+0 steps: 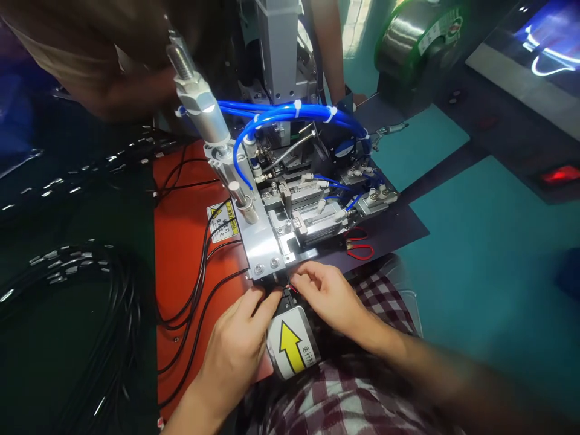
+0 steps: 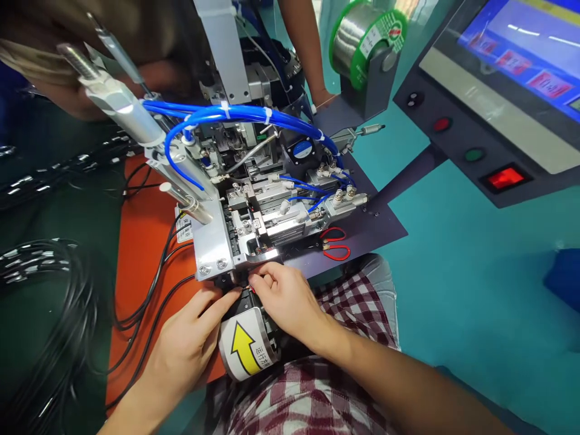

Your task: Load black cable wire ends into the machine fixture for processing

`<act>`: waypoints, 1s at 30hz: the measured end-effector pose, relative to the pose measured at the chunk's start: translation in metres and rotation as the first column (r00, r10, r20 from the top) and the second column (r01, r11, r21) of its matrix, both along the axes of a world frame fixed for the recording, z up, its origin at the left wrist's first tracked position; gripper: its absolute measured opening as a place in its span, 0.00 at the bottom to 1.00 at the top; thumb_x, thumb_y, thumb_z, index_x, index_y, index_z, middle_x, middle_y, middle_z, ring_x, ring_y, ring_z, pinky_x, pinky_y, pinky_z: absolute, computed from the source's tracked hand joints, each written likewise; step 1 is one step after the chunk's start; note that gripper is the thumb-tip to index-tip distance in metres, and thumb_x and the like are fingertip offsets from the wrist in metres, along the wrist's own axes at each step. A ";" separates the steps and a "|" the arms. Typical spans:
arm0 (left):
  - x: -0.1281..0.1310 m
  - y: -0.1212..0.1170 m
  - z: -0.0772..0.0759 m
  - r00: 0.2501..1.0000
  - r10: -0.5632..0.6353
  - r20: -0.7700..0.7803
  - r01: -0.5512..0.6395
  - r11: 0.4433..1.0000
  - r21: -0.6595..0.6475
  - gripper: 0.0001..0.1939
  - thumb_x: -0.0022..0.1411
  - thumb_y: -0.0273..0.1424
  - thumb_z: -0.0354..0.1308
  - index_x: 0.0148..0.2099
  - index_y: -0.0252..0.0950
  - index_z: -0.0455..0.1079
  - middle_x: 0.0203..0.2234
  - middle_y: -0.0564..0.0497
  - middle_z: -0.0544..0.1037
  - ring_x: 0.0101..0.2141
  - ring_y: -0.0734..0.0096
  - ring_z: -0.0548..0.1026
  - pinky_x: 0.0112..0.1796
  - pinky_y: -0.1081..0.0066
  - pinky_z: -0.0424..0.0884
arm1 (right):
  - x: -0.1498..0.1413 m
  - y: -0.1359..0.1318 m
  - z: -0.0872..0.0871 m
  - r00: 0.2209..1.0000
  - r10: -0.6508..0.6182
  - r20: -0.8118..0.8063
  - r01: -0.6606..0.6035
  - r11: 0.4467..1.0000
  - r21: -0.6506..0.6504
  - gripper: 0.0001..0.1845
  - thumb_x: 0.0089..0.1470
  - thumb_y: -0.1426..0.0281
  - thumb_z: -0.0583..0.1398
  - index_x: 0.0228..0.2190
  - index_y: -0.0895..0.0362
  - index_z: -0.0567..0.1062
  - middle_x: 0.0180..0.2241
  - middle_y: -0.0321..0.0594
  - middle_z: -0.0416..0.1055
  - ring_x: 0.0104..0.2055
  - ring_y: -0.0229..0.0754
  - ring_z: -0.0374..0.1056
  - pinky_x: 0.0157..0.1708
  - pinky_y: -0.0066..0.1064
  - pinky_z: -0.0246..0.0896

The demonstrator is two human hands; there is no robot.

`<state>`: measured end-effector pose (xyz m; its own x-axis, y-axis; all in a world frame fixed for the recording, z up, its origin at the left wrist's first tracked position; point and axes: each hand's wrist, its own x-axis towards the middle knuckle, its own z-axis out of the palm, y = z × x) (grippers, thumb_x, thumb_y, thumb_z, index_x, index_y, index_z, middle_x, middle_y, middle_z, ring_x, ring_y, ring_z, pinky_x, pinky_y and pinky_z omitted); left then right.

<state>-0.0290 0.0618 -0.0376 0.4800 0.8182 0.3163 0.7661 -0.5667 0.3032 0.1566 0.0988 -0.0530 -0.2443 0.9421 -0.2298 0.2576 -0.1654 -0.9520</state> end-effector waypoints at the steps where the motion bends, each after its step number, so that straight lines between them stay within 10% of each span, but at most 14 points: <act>1: 0.000 0.000 0.000 1.000 -0.003 0.001 0.003 1.000 -0.001 0.16 0.66 0.20 0.45 0.49 0.27 0.70 0.36 0.39 0.73 0.34 0.64 0.75 0.30 0.71 0.75 | -0.003 0.000 0.000 1.000 -0.007 -0.005 0.007 1.000 -0.016 0.10 0.56 0.66 0.57 0.26 0.58 0.72 0.19 0.30 0.61 0.21 0.33 0.55 0.22 0.25 0.50; 10: 0.000 0.000 0.000 1.000 -0.004 0.004 0.004 1.000 0.011 0.16 0.66 0.21 0.45 0.50 0.27 0.70 0.36 0.40 0.74 0.35 0.62 0.76 0.32 0.68 0.76 | -0.002 -0.002 0.003 0.992 -0.033 0.122 0.011 0.984 0.176 0.08 0.56 0.69 0.57 0.26 0.57 0.72 0.19 0.31 0.62 0.22 0.34 0.57 0.23 0.26 0.52; 16: 0.001 0.000 0.001 1.000 -0.003 -0.002 0.003 1.000 0.018 0.15 0.66 0.21 0.44 0.50 0.27 0.70 0.36 0.40 0.74 0.35 0.63 0.75 0.31 0.69 0.75 | 0.000 0.006 -0.004 0.993 -0.074 -0.093 0.058 0.983 -0.172 0.08 0.51 0.67 0.59 0.24 0.59 0.71 0.19 0.30 0.63 0.21 0.33 0.56 0.21 0.25 0.50; 21: 0.002 0.002 0.003 1.000 -0.007 -0.015 0.007 0.999 0.040 0.15 0.67 0.22 0.44 0.48 0.27 0.70 0.34 0.42 0.74 0.31 0.65 0.75 0.29 0.70 0.74 | 0.000 0.016 -0.001 0.955 -0.067 -0.288 -0.088 0.867 -0.491 0.13 0.47 0.65 0.60 0.17 0.57 0.64 0.14 0.25 0.53 0.16 0.29 0.44 0.16 0.24 0.37; 30: -0.003 0.000 -0.003 1.000 -0.009 -0.020 0.009 1.000 0.015 0.15 0.67 0.21 0.45 0.49 0.27 0.70 0.35 0.41 0.73 0.33 0.67 0.76 0.29 0.74 0.73 | 0.008 -0.015 -0.008 0.971 -0.173 -0.163 0.137 0.968 -0.209 0.11 0.51 0.63 0.61 0.27 0.59 0.72 0.18 0.29 0.59 0.20 0.32 0.53 0.20 0.25 0.48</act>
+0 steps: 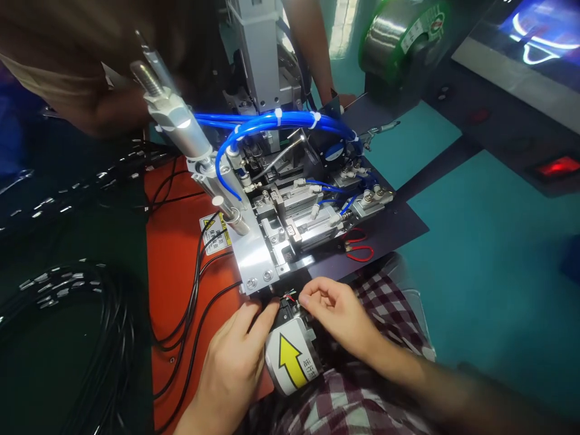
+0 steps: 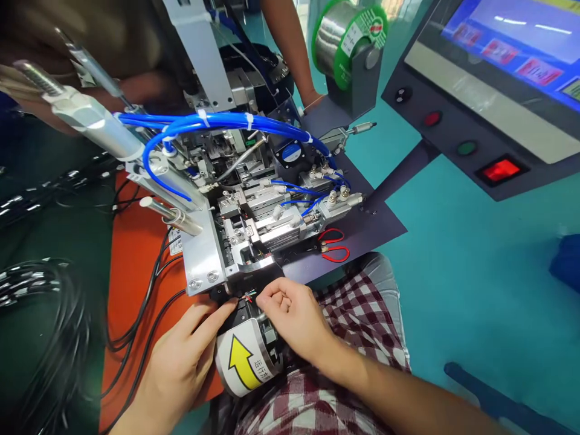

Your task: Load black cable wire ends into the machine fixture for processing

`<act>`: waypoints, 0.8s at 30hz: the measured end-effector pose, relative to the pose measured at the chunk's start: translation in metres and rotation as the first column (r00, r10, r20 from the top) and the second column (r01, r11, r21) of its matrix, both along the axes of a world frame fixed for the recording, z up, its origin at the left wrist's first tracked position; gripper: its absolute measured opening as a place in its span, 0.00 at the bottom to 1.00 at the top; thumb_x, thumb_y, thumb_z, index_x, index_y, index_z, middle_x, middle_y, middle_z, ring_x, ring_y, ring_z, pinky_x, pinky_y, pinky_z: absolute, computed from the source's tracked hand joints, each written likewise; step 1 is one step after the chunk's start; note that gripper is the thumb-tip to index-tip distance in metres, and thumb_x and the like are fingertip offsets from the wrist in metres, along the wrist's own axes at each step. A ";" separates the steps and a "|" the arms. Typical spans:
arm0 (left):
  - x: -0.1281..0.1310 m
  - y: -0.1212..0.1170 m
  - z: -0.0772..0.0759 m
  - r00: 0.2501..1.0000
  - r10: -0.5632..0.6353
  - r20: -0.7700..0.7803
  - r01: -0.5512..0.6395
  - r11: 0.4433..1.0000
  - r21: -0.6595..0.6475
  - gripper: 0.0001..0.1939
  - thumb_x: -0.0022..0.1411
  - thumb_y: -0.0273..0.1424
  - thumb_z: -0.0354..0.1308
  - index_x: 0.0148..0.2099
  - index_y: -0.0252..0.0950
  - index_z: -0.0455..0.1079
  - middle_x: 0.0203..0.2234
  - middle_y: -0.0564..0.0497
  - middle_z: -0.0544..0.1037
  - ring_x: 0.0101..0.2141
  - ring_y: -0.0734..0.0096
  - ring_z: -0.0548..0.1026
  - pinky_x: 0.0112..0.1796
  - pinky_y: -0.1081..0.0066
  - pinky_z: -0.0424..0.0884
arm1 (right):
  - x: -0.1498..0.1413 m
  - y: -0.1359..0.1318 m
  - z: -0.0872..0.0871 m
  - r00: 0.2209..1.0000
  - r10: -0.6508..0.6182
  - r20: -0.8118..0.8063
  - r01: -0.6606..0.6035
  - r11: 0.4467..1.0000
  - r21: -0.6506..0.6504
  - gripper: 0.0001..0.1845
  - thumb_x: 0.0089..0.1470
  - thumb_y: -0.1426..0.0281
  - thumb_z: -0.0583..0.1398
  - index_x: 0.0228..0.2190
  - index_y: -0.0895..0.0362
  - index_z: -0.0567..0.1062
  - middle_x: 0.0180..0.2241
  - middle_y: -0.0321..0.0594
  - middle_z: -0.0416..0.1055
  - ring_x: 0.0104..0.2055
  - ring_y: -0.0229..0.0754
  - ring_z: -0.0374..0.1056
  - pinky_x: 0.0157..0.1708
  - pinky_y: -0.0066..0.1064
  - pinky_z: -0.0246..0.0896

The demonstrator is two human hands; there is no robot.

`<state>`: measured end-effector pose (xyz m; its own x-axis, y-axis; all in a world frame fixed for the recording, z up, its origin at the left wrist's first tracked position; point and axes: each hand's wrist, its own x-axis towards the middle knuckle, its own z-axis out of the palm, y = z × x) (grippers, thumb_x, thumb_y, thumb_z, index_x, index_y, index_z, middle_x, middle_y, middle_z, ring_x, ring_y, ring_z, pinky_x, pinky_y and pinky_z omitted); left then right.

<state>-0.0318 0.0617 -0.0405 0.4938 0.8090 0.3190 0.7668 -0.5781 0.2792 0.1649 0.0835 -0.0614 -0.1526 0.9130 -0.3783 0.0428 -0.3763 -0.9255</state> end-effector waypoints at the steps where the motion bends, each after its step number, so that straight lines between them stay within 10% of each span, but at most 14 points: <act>1: -0.001 0.000 -0.001 1.000 0.000 0.000 0.000 1.000 0.004 0.15 0.67 0.21 0.45 0.50 0.28 0.70 0.36 0.40 0.73 0.33 0.67 0.76 0.29 0.74 0.73 | -0.002 -0.003 0.001 1.000 0.006 0.024 -0.006 1.000 0.016 0.10 0.51 0.64 0.61 0.28 0.58 0.73 0.19 0.30 0.60 0.21 0.33 0.54 0.20 0.25 0.49; 10: -0.005 0.000 -0.002 0.999 -0.019 -0.030 0.018 1.000 -0.022 0.16 0.67 0.21 0.45 0.54 0.31 0.67 0.38 0.41 0.73 0.37 0.67 0.75 0.33 0.75 0.74 | -0.011 -0.002 0.005 0.993 0.012 0.119 -0.030 0.989 0.148 0.06 0.52 0.70 0.59 0.25 0.58 0.72 0.18 0.31 0.60 0.21 0.33 0.55 0.21 0.25 0.50; 17: -0.002 0.002 0.000 1.000 -0.012 -0.022 0.013 0.999 0.030 0.15 0.67 0.21 0.45 0.51 0.30 0.68 0.37 0.42 0.72 0.37 0.67 0.76 0.33 0.75 0.74 | -0.004 0.012 0.000 0.985 0.105 -0.139 -0.103 0.994 0.022 0.06 0.51 0.69 0.59 0.25 0.58 0.69 0.18 0.28 0.57 0.20 0.32 0.52 0.19 0.24 0.46; 24: -0.001 0.002 0.001 1.000 -0.017 0.000 0.017 1.000 0.022 0.15 0.67 0.21 0.45 0.51 0.30 0.68 0.38 0.42 0.72 0.37 0.68 0.75 0.34 0.75 0.73 | 0.004 0.019 -0.003 0.975 0.214 0.053 -0.220 0.942 0.254 0.05 0.54 0.73 0.58 0.26 0.59 0.70 0.20 0.30 0.60 0.23 0.33 0.55 0.23 0.25 0.50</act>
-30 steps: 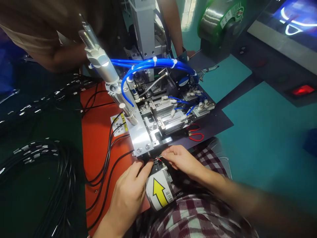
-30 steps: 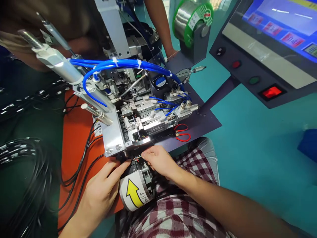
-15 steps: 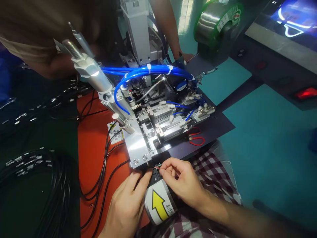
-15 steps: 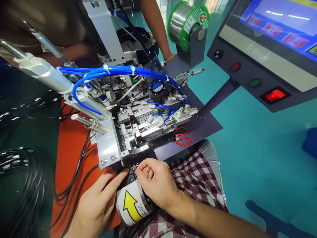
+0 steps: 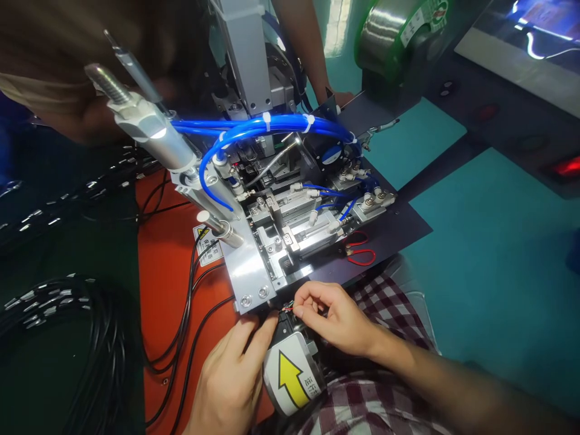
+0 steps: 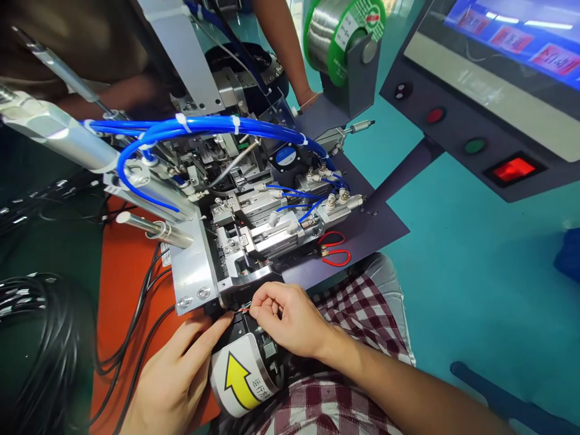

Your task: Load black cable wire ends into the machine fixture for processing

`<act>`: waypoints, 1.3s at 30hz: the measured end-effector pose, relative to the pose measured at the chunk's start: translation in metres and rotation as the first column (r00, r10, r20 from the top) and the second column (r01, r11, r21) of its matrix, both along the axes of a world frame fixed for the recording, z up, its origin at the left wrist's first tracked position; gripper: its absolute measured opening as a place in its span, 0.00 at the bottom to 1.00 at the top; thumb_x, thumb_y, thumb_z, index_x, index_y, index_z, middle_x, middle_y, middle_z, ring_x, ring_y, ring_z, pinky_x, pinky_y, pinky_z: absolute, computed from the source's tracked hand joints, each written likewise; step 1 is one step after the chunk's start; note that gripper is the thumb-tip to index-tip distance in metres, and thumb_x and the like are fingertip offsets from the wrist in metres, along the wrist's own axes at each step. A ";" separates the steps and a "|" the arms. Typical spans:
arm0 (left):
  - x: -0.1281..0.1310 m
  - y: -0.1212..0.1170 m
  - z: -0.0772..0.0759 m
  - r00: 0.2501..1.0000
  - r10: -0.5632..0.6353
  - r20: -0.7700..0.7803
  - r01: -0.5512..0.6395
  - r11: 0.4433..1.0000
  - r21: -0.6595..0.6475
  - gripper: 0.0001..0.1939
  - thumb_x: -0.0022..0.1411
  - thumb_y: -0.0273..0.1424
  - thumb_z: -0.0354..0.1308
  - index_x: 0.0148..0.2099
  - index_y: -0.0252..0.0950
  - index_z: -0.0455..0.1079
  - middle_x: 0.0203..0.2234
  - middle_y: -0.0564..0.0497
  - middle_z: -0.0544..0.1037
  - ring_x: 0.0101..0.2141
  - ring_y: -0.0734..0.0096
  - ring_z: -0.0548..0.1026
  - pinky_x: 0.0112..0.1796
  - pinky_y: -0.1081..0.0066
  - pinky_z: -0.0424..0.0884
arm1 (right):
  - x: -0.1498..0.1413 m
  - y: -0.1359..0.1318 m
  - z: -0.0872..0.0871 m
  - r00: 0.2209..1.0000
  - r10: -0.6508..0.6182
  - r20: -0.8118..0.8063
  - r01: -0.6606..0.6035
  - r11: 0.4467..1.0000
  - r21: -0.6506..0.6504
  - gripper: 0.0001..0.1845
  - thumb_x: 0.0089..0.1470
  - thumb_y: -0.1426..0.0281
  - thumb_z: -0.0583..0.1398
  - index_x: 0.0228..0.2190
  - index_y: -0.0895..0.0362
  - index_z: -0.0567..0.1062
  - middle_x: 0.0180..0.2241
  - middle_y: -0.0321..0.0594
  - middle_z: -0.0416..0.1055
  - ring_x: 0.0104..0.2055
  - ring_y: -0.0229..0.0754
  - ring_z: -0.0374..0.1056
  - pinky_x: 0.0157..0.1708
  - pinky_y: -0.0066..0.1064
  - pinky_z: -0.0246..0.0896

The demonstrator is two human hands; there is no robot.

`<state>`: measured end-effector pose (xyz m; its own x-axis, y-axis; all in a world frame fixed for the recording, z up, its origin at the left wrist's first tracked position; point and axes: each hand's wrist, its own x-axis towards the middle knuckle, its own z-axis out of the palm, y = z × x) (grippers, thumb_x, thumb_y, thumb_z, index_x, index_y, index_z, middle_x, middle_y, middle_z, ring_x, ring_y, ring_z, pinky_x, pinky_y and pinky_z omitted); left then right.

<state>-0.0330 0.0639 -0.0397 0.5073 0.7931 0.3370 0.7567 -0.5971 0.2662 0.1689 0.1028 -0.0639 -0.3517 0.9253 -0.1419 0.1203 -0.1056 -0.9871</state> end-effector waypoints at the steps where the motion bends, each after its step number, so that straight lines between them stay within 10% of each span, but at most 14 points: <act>1: 0.000 0.000 0.000 1.000 0.000 0.001 0.000 1.000 0.001 0.15 0.67 0.21 0.45 0.51 0.30 0.68 0.38 0.42 0.72 0.36 0.69 0.75 0.33 0.75 0.72 | 0.001 0.000 0.000 1.000 0.004 0.020 -0.005 0.999 0.038 0.05 0.54 0.74 0.58 0.26 0.59 0.70 0.21 0.31 0.61 0.24 0.33 0.56 0.24 0.25 0.51; 12: -0.008 -0.001 -0.003 0.998 -0.037 -0.044 0.035 0.998 -0.051 0.17 0.66 0.21 0.47 0.55 0.30 0.66 0.41 0.41 0.71 0.38 0.68 0.74 0.37 0.74 0.71 | -0.004 -0.002 0.000 0.993 -0.049 -0.108 0.027 0.980 -0.196 0.07 0.53 0.69 0.58 0.26 0.59 0.69 0.19 0.29 0.58 0.21 0.32 0.53 0.20 0.24 0.48; 25: -0.004 0.001 0.002 0.997 -0.044 -0.058 0.038 0.995 -0.094 0.20 0.68 0.24 0.43 0.59 0.36 0.63 0.39 0.44 0.72 0.35 0.70 0.73 0.33 0.75 0.70 | 0.004 0.004 0.001 0.972 -0.002 0.234 -0.097 0.907 0.410 0.03 0.53 0.76 0.57 0.28 0.58 0.68 0.23 0.34 0.65 0.25 0.36 0.62 0.28 0.28 0.55; 39: -0.001 0.001 0.002 1.000 -0.002 -0.028 0.001 0.998 -0.058 0.19 0.68 0.24 0.42 0.56 0.35 0.67 0.39 0.44 0.73 0.37 0.68 0.74 0.35 0.73 0.69 | -0.004 -0.008 0.013 0.975 -0.063 0.214 0.004 0.964 0.265 0.05 0.52 0.75 0.56 0.26 0.58 0.70 0.22 0.34 0.65 0.24 0.36 0.61 0.27 0.29 0.56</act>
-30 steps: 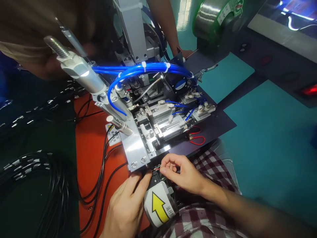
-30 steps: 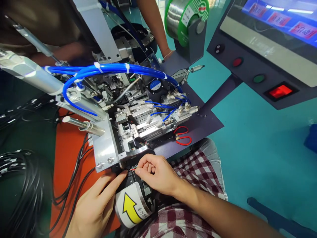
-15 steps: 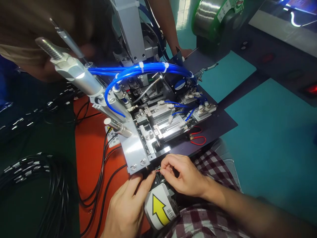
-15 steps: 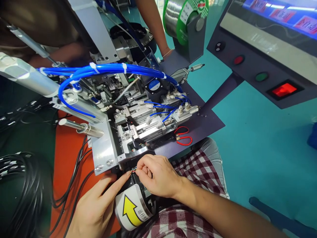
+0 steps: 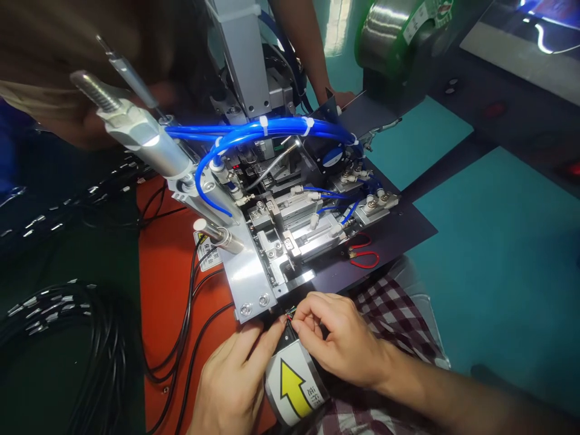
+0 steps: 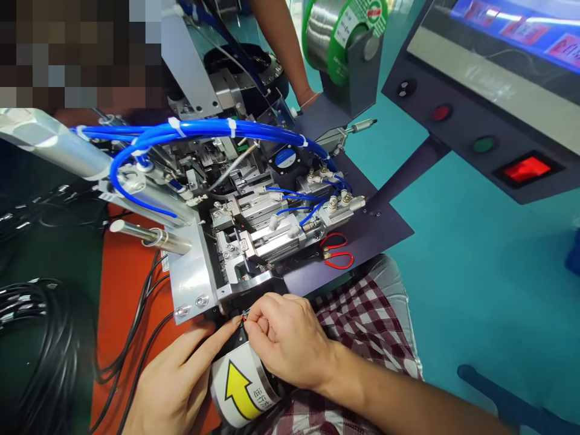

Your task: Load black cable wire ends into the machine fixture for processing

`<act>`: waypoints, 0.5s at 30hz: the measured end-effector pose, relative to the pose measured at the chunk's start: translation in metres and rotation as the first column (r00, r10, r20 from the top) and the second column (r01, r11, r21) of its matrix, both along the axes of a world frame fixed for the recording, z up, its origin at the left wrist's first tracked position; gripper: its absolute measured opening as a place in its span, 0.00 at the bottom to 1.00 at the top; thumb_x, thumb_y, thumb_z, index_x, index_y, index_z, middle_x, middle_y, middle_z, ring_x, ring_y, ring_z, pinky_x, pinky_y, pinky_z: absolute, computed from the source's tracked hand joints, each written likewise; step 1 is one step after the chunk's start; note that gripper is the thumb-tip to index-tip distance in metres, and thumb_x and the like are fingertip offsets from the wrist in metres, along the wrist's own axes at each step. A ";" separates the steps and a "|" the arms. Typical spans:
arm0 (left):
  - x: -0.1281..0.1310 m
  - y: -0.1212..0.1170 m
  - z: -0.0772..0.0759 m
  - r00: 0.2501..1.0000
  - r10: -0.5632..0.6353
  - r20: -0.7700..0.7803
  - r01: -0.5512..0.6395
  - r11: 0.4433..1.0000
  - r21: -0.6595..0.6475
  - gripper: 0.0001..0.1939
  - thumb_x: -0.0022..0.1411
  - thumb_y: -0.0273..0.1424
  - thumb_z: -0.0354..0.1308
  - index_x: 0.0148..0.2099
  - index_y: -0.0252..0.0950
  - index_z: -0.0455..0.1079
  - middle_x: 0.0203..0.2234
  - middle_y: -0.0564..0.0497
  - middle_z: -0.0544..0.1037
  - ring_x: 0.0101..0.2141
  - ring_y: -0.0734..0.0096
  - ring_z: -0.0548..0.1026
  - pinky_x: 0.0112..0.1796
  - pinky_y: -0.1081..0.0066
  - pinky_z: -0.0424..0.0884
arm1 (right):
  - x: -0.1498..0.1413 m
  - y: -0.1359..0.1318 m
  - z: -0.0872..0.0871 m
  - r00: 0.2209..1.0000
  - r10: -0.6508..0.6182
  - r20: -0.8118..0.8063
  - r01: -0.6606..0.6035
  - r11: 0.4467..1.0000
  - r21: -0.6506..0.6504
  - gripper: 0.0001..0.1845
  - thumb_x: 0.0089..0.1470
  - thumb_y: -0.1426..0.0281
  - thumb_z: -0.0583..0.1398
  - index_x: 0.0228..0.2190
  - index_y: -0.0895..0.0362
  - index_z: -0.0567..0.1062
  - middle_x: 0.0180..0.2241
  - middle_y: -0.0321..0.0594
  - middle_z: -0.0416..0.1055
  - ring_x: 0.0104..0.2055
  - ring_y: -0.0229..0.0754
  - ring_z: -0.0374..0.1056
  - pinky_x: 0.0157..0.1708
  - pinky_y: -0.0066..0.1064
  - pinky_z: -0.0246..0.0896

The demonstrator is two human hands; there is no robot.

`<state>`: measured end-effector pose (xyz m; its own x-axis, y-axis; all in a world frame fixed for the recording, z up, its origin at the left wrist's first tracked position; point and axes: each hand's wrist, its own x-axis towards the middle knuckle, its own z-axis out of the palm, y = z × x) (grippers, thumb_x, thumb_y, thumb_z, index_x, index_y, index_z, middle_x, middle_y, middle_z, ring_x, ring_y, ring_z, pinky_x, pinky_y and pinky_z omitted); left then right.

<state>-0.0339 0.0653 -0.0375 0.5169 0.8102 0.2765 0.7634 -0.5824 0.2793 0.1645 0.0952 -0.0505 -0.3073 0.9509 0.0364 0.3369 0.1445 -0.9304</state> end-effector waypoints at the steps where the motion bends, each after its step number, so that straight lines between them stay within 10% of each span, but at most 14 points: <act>1: 0.000 0.000 0.000 1.000 0.000 0.003 0.000 1.000 0.003 0.19 0.68 0.24 0.42 0.56 0.35 0.67 0.38 0.44 0.74 0.37 0.68 0.74 0.35 0.73 0.69 | -0.001 0.000 0.000 0.999 -0.018 -0.052 0.012 0.995 -0.103 0.05 0.52 0.74 0.57 0.25 0.58 0.70 0.21 0.34 0.64 0.23 0.35 0.60 0.26 0.28 0.55; 7: -0.001 -0.002 -0.002 1.000 0.009 -0.006 -0.009 1.000 -0.014 0.21 0.69 0.24 0.41 0.60 0.37 0.64 0.39 0.45 0.74 0.36 0.69 0.74 0.35 0.73 0.69 | -0.009 0.002 -0.008 0.924 -0.216 -0.316 -0.082 0.696 -0.713 0.07 0.45 0.69 0.61 0.22 0.59 0.69 0.15 0.27 0.59 0.15 0.29 0.50 0.15 0.22 0.44; 15: -0.001 -0.002 -0.004 1.000 0.009 -0.029 -0.008 0.999 0.035 0.21 0.69 0.25 0.41 0.60 0.39 0.64 0.36 0.45 0.74 0.34 0.68 0.74 0.32 0.72 0.69 | 0.001 0.011 -0.001 0.912 -0.210 -0.353 -0.112 0.700 -0.706 0.14 0.43 0.61 0.65 0.24 0.60 0.72 0.16 0.28 0.61 0.16 0.28 0.54 0.16 0.22 0.47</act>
